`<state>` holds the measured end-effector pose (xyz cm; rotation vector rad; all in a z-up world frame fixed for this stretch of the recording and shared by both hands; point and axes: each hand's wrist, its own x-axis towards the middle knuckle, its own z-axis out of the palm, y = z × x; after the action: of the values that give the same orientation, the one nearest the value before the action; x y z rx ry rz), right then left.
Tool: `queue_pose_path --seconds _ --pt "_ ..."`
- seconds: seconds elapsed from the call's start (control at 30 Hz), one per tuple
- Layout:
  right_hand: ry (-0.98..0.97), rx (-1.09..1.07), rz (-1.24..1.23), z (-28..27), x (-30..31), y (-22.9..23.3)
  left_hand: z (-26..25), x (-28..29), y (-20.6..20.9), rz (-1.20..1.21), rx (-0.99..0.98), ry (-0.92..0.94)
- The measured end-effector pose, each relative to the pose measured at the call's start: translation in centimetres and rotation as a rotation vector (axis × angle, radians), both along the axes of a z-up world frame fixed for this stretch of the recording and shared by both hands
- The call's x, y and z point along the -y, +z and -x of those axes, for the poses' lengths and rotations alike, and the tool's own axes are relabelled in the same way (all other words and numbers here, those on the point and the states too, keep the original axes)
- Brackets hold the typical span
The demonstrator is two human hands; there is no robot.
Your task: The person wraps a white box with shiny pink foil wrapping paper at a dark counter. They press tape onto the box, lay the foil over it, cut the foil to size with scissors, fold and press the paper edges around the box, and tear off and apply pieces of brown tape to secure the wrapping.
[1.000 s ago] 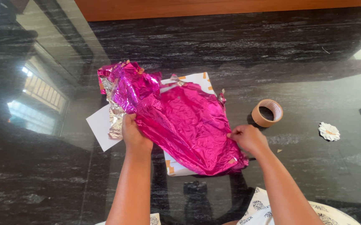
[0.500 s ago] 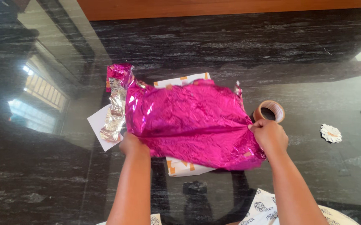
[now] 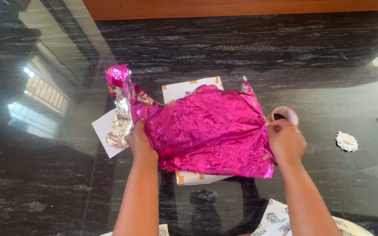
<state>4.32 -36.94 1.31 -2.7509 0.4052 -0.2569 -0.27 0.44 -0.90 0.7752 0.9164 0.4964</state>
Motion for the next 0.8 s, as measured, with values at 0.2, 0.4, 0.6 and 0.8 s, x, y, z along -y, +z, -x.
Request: queue_pose_path --seconds 0.2,0.4,0.6,0.8 --pt "0.264 0.773 -0.360 1.6 -0.6 5.3 0.8 2.0 3.0 -1.237 -0.272 -0.019" --pt "0.430 0.930 -1.549 4.1 -3.8 7.9 0.7 8.9 8.0 -0.479 0.107 -0.847" --pt "0.245 0.630 -1.793 5.9 -7.8 5.0 2.2 15.5 7.4 0.246 -0.043 -1.171" --pt "0.368 0.364 -1.677 6.7 -10.4 3.5 1.6 14.3 3.9 0.178 0.360 -0.890"
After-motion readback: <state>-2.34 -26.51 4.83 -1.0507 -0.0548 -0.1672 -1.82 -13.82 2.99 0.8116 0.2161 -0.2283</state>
